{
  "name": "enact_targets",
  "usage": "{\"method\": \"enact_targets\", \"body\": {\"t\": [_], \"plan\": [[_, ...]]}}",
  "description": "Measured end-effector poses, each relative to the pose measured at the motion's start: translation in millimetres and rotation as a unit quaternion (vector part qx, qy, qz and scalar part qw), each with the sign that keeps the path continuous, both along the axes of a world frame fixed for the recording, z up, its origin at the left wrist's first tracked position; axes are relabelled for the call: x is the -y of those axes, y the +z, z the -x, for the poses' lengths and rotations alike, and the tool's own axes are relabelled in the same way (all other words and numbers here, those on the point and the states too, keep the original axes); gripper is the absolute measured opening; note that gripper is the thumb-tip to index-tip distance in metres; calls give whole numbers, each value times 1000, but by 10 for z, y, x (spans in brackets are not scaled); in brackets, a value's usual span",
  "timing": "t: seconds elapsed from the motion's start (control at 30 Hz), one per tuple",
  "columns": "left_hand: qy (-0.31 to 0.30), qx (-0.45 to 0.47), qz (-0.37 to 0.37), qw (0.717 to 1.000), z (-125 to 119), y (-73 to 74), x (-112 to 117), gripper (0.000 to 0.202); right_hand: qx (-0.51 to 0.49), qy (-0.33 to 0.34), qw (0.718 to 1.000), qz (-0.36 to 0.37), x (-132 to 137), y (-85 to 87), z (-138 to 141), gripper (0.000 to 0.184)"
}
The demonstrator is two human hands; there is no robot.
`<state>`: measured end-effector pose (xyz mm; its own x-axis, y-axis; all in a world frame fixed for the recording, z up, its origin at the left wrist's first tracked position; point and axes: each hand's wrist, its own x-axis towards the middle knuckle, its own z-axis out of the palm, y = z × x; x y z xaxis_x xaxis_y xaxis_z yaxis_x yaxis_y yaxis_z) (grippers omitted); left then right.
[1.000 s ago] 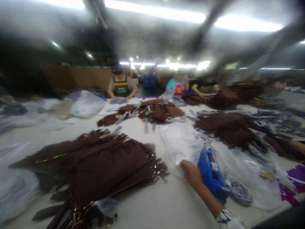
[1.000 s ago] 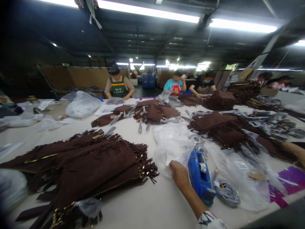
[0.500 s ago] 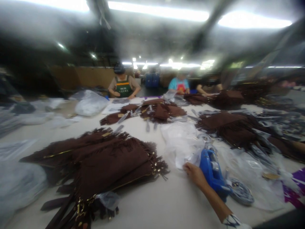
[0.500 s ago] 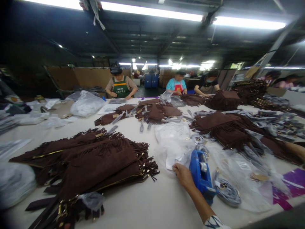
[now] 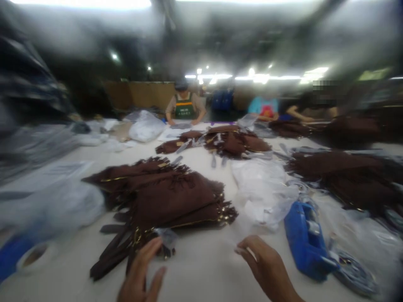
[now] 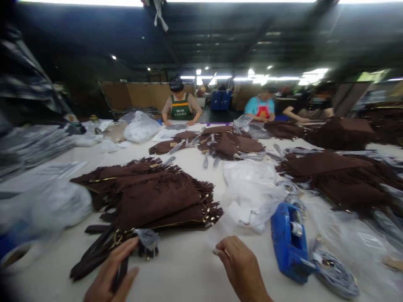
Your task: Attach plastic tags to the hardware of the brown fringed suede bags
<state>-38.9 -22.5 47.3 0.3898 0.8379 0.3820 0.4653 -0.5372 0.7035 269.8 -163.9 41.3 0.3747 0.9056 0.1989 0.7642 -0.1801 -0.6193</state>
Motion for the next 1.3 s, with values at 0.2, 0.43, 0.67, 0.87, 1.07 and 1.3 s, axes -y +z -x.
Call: {"method": "enact_targets", "body": {"t": [0.2, 0.43, 0.67, 0.87, 1.07, 1.3], "plan": [[-307, 28, 292, 905, -478, 270, 225, 46, -266, 170, 945, 88, -283, 504, 610, 27], [-108, 157, 522, 831, 181, -224, 276, 33, -194, 142, 968, 76, -647, 260, 711, 37], [-69, 158, 499, 849, 766, -204, 420, 46, -193, 198, 955, 110, -990, -119, 1288, 43], [-95, 126, 545, 823, 1237, -348, 450, 47, -129, 245, 953, 127, -1159, -132, 1853, 44], [-53, 329, 521, 786, 1120, -526, 244, 43, -81, 291, 947, 112, -1315, -143, 2263, 42], [77, 294, 477, 825, 1283, -767, 259, 44, -218, 168, 949, 155, -1566, -452, 2221, 36]]}}
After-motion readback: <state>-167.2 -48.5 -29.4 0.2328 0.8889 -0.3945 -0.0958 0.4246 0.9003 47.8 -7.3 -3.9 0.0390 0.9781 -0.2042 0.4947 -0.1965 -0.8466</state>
